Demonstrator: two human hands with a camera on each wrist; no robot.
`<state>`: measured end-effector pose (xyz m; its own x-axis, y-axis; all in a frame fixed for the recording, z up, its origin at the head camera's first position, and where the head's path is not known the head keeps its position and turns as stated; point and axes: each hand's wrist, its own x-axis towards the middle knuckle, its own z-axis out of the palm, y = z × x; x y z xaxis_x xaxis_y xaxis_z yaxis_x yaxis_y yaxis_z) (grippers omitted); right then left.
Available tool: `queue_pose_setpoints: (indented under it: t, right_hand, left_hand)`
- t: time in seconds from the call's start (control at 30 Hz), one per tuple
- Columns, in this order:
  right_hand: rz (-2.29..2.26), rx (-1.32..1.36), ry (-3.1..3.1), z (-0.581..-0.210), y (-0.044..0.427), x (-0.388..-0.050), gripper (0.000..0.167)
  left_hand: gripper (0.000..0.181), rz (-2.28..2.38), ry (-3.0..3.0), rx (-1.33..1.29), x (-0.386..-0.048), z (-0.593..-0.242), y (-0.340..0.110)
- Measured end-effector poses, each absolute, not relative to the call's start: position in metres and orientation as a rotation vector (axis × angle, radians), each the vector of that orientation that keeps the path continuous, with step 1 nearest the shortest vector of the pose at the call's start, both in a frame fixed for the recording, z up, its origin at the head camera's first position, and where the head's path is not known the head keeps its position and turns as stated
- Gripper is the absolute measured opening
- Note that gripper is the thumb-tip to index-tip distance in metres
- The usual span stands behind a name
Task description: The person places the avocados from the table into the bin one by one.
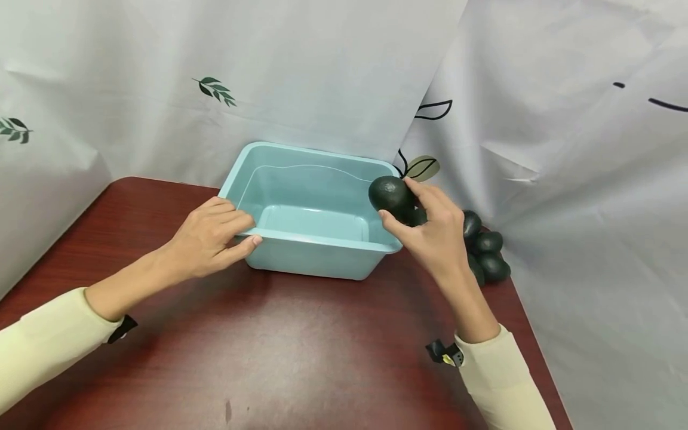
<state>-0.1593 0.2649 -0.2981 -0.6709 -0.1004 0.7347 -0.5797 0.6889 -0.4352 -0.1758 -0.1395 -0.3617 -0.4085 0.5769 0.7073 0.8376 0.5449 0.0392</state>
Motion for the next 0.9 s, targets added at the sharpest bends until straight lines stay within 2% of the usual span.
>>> queue_pose_setpoints:
  t: [0.5,0.9]
  right_hand:
    - [0.824,0.572,-2.3,-0.306,0.25,-0.155,0.067]
    - [0.779,0.556,-2.354,-0.306,0.247,-0.157,0.064]
  left_hand:
    - [0.05,-0.52,-2.13,-1.137,-0.176,-0.363,-0.14]
    - [0.049,-0.522,-2.129,-1.137,-0.176,-0.361,-0.14]
